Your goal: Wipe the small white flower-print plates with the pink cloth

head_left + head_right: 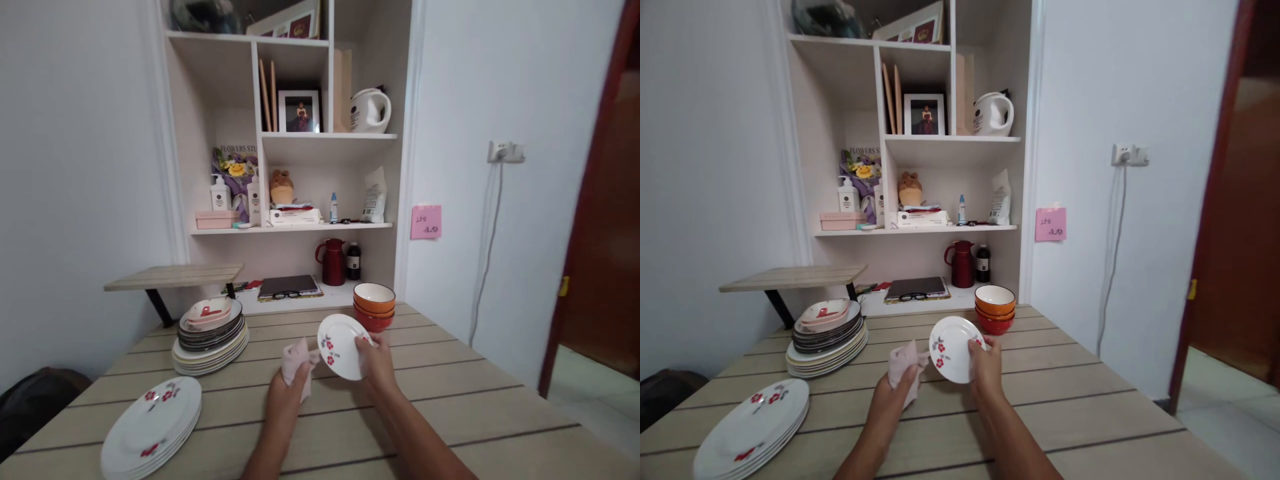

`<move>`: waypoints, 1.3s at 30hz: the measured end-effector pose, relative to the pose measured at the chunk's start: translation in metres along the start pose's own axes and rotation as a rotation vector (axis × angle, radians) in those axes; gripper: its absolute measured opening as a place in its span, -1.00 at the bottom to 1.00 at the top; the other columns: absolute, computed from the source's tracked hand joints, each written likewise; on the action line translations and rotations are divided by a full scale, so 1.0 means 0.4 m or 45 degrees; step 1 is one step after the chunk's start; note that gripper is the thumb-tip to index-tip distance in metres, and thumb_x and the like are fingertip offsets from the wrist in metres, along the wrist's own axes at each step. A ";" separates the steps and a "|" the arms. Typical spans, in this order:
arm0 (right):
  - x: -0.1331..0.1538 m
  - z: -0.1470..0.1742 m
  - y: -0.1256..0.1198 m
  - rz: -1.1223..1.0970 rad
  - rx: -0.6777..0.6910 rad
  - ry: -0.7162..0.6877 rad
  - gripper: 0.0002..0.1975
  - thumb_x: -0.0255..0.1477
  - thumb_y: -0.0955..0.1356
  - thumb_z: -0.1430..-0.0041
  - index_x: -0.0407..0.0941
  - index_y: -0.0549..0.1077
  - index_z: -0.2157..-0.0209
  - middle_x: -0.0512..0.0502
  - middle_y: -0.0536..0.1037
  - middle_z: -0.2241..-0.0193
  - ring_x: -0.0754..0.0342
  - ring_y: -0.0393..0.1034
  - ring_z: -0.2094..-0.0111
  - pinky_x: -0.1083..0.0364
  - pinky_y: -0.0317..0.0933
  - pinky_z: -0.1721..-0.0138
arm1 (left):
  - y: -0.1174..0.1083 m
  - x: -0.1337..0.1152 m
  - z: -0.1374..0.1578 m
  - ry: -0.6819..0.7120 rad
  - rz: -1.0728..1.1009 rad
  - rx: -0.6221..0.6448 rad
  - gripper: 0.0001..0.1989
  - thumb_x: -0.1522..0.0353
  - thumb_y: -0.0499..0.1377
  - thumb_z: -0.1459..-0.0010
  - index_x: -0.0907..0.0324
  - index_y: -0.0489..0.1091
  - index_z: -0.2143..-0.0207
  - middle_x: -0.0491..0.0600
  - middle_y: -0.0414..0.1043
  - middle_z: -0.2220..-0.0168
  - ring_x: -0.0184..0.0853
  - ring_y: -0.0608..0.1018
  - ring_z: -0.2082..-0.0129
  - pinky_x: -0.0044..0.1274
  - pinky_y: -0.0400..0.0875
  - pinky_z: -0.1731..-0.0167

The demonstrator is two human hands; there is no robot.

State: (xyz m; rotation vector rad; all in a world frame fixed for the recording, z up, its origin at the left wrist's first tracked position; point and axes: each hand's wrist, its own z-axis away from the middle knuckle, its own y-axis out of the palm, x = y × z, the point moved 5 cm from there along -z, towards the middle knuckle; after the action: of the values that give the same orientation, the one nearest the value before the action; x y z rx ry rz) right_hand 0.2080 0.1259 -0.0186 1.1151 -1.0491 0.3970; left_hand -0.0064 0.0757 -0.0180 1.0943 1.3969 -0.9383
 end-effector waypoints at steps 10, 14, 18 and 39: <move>-0.045 -0.001 0.001 0.182 0.081 0.124 -0.38 -0.49 0.34 0.24 -0.01 0.21 0.02 0.05 0.44 0.45 0.06 0.38 0.57 0.10 0.28 0.60 | -0.011 0.013 -0.023 0.129 -0.184 -0.004 -0.42 -0.04 0.25 0.15 0.29 0.55 0.29 0.11 0.60 0.40 -0.13 0.60 0.34 -0.50 0.42 0.37; -0.050 0.005 0.015 0.187 0.214 0.158 -0.40 -0.42 0.39 0.22 0.02 0.23 0.04 0.00 0.48 0.33 0.01 0.47 0.42 0.02 0.40 0.46 | -0.012 0.022 -0.026 0.143 -0.236 -0.010 -0.43 -0.03 0.22 0.08 0.28 0.53 0.23 0.12 0.61 0.34 -0.12 0.60 0.31 -0.49 0.41 0.36; -0.059 0.010 0.029 0.255 0.332 0.131 -0.35 -0.41 0.38 0.20 0.01 0.20 -0.02 -0.06 0.49 0.20 -0.02 0.51 0.29 -0.02 0.44 0.34 | -0.011 0.018 -0.019 0.161 -0.261 0.003 -0.46 -0.01 0.20 0.02 0.29 0.53 0.22 0.12 0.61 0.35 -0.12 0.60 0.32 -0.50 0.40 0.37; 0.004 -0.043 0.028 1.327 0.409 -0.428 -0.31 -0.54 0.30 0.09 -0.15 0.28 -0.17 -0.27 0.06 -0.30 -0.12 0.11 -0.26 -0.01 0.05 -0.20 | -0.013 0.004 -0.021 0.155 -0.254 0.017 -0.43 -0.02 0.20 0.06 0.30 0.53 0.21 0.16 0.62 0.31 -0.06 0.61 0.28 -0.45 0.43 0.33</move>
State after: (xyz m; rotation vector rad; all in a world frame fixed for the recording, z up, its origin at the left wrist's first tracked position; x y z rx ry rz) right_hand 0.2091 0.1454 -0.0119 0.8394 -1.8855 1.2647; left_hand -0.0138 0.0825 -0.0187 1.0502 1.6246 -1.0389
